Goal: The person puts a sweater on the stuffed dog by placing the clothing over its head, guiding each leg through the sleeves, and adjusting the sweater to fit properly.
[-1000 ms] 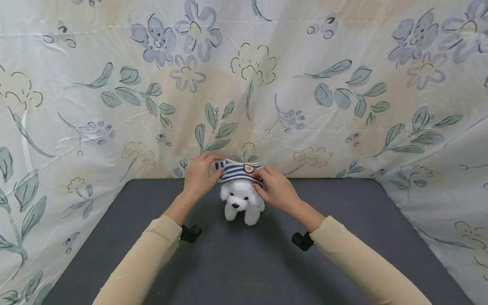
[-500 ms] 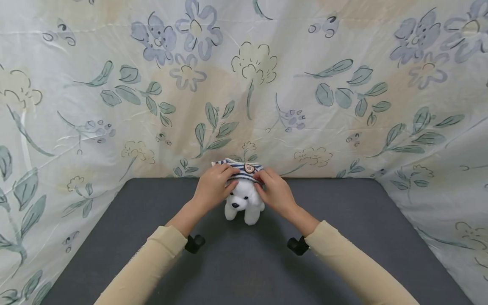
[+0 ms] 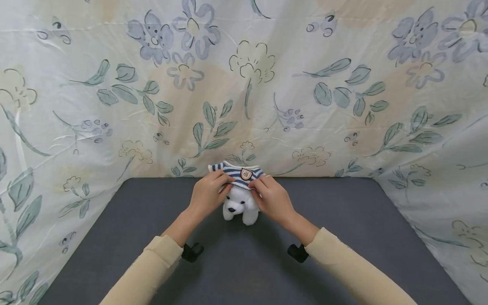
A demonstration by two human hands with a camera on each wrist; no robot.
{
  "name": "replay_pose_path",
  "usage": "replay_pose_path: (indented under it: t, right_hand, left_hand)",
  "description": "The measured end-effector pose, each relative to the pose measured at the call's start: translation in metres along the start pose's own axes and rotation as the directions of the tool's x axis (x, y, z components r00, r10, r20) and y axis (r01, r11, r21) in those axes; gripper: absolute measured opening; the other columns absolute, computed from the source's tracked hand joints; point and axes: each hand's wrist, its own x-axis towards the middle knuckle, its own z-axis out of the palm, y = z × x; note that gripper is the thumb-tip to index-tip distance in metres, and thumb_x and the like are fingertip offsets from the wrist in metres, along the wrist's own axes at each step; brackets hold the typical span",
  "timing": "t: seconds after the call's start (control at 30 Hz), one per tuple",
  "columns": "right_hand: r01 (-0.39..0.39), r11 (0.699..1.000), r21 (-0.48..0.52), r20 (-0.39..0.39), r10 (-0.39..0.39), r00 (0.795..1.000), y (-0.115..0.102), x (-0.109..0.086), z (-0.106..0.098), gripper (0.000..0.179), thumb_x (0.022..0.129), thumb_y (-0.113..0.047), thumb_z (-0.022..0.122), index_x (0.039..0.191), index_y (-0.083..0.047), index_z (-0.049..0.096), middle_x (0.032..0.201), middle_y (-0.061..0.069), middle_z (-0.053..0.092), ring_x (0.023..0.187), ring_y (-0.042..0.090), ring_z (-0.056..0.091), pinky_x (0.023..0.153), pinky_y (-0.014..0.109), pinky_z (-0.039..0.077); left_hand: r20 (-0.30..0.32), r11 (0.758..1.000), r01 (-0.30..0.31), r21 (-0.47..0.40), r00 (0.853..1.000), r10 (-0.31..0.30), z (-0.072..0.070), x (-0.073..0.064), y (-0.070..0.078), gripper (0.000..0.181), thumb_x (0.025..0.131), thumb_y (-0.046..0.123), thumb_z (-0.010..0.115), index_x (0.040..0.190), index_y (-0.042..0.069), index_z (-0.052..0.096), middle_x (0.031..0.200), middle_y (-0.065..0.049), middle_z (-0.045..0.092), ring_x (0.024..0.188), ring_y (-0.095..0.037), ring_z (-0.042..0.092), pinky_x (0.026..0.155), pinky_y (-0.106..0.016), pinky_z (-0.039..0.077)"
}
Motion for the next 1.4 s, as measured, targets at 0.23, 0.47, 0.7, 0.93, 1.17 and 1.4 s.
replay_pose_path:
  t: [0.23,0.47,0.7,0.93,1.17,1.4]
  right_hand:
    - [0.095,0.993,-0.07,0.003,-0.095,0.995,-0.003,-0.007,0.002,0.011,0.081,-0.012,0.07,0.09,-0.011,0.063,0.083,0.002,0.058,0.07,0.017,0.052,0.063,0.029,0.045]
    - [0.138,0.986,-0.093,0.017,-0.137,0.99,-0.003,-0.013,0.003,0.013,0.08,-0.013,0.071,0.09,-0.011,0.062,0.081,0.002,0.056,0.069,0.016,0.05,0.062,0.027,0.043]
    - [0.137,0.988,-0.072,0.008,-0.137,0.991,-0.006,-0.02,0.003,0.012,0.081,-0.012,0.07,0.09,-0.011,0.062,0.082,0.002,0.056,0.071,0.016,0.051,0.063,0.026,0.044]
    - [0.137,0.989,-0.062,0.045,-0.134,0.99,-0.018,-0.027,0.007,0.01,0.083,-0.016,0.068,0.091,-0.011,0.063,0.084,0.001,0.058,0.072,0.015,0.051,0.066,0.025,0.044]
    - [0.12,0.991,-0.059,0.051,-0.117,0.992,-0.023,-0.029,0.009,0.012,0.082,-0.017,0.069,0.091,-0.013,0.063,0.085,-0.001,0.058,0.075,0.014,0.053,0.068,0.025,0.045]
    - [0.139,0.989,-0.045,0.057,-0.137,0.989,-0.029,-0.032,0.014,0.015,0.078,-0.015,0.074,0.088,-0.014,0.063,0.085,-0.002,0.057,0.077,0.014,0.055,0.07,0.026,0.046]
  left_hand:
    - [-0.093,0.996,-0.092,0.013,0.991,0.093,0.006,-0.016,-0.003,0.012,0.076,0.011,0.074,0.087,0.015,0.07,0.084,0.001,0.063,0.068,-0.013,0.06,0.057,-0.026,0.048]
    - [-0.136,0.991,-0.135,0.016,0.981,0.136,0.015,-0.02,-0.005,0.012,0.075,0.011,0.075,0.085,0.013,0.068,0.083,0.0,0.061,0.07,-0.013,0.06,0.059,-0.025,0.048]
    - [-0.122,0.987,-0.163,0.009,0.979,0.163,0.016,-0.019,-0.002,0.017,0.074,0.014,0.076,0.087,0.012,0.066,0.086,0.0,0.06,0.074,-0.014,0.059,0.065,-0.028,0.049]
    - [-0.14,0.994,-0.106,0.03,0.984,0.109,0.02,-0.023,0.001,0.008,0.078,0.01,0.07,0.083,0.01,0.064,0.082,-0.002,0.058,0.073,-0.017,0.057,0.065,-0.03,0.048]
    - [-0.15,0.997,-0.064,0.038,0.986,0.069,0.025,-0.04,-0.003,0.008,0.078,0.011,0.07,0.083,0.01,0.064,0.081,-0.001,0.059,0.073,-0.017,0.057,0.064,-0.031,0.047]
    - [-0.122,0.996,-0.069,0.052,0.99,0.074,0.029,-0.058,-0.008,0.017,0.072,0.009,0.076,0.083,0.012,0.063,0.083,0.0,0.062,0.074,-0.016,0.06,0.062,-0.03,0.048]
